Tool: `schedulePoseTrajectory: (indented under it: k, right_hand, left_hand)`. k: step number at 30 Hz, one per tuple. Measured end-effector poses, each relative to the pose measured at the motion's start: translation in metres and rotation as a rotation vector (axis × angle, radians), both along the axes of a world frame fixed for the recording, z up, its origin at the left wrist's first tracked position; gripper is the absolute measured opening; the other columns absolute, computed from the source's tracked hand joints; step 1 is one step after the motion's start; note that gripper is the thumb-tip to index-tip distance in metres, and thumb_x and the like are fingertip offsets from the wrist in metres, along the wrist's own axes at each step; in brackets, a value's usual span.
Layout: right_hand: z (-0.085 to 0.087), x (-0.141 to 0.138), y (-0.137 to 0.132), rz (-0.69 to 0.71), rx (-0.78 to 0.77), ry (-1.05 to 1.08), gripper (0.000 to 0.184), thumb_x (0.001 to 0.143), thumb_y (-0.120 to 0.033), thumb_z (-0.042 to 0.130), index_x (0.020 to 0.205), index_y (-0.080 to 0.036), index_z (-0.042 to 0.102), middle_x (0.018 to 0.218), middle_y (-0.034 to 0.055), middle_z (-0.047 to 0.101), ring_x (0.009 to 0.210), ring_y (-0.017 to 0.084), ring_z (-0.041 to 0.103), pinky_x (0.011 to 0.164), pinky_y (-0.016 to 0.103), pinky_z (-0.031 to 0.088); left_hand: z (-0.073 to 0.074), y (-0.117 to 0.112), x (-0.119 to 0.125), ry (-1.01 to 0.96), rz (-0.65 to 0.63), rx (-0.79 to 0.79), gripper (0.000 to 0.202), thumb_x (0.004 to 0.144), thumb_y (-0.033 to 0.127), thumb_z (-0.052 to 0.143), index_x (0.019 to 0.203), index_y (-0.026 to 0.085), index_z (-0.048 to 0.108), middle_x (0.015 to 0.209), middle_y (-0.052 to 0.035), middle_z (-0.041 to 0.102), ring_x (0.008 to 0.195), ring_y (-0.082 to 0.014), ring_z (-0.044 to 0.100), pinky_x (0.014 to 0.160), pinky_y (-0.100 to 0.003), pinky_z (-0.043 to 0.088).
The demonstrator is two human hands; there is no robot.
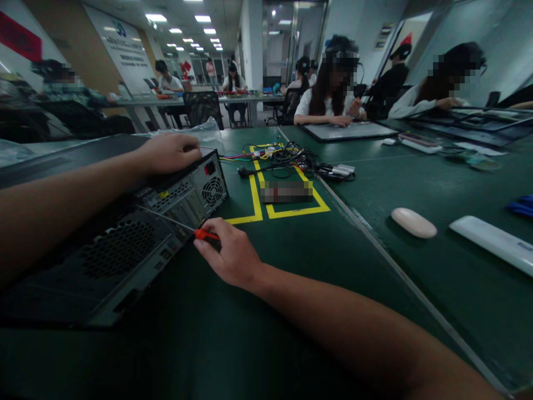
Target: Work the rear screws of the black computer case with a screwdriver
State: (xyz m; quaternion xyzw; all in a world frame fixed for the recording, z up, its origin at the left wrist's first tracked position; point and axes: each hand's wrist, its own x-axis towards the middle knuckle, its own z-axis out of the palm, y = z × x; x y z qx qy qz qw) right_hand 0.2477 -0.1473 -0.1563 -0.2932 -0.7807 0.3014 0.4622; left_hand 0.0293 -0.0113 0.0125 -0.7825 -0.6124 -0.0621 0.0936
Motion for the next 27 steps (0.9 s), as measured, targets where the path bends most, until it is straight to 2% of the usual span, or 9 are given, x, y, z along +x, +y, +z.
schedulePoseTrajectory:
  k: [4, 11, 20, 27]
  right_hand:
    - [0.0003, 0.0002, -0.0007, -0.001, 0.001, -0.002, 0.022, 0.110, -0.046, 0.071, 0.120, -0.026, 0.067, 0.111, 0.0065, 0.082, 0.097, 0.024, 0.078, 0.092, 0.043, 0.065]
    - [0.0011, 0.0011, -0.0019, -0.003, -0.008, -0.009, 0.024, 0.111, -0.048, 0.070, 0.121, -0.026, 0.067, 0.110, 0.0064, 0.081, 0.095, 0.024, 0.077, 0.091, 0.041, 0.063]
    - [0.0030, 0.0017, -0.0028, -0.012, 0.004, -0.018, 0.024, 0.113, -0.048, 0.069, 0.122, -0.025, 0.070, 0.110, 0.0062, 0.082, 0.094, 0.023, 0.076, 0.088, 0.039, 0.062]
    - [0.0009, 0.0009, -0.0021, 0.001, 0.002, 0.014, 0.027, 0.115, -0.049, 0.067, 0.120, -0.023, 0.074, 0.108, 0.0069, 0.082, 0.091, 0.022, 0.076, 0.086, 0.039, 0.063]
  left_hand:
    - [-0.0003, 0.0014, -0.0015, -0.007, -0.007, -0.005, 0.043, 0.100, 0.050, 0.052, 0.111, 0.023, 0.083, 0.108, -0.0145, 0.082, 0.105, -0.0360, 0.073, 0.096, -0.045, 0.053]
    - [0.0003, 0.0010, -0.0002, 0.040, -0.008, 0.006, 0.042, 0.103, 0.047, 0.047, 0.107, 0.023, 0.081, 0.105, -0.0145, 0.081, 0.099, -0.0337, 0.072, 0.087, -0.043, 0.051]
    - [-0.0018, 0.0031, -0.0040, -0.017, -0.027, 0.012, 0.040, 0.101, 0.051, 0.053, 0.107, 0.026, 0.083, 0.103, -0.0132, 0.081, 0.102, -0.0346, 0.072, 0.091, -0.043, 0.052]
    - [-0.0019, 0.0024, -0.0028, -0.004, -0.032, 0.028, 0.039, 0.100, 0.048, 0.052, 0.105, 0.024, 0.082, 0.097, -0.0119, 0.079, 0.096, -0.0327, 0.070, 0.090, -0.043, 0.053]
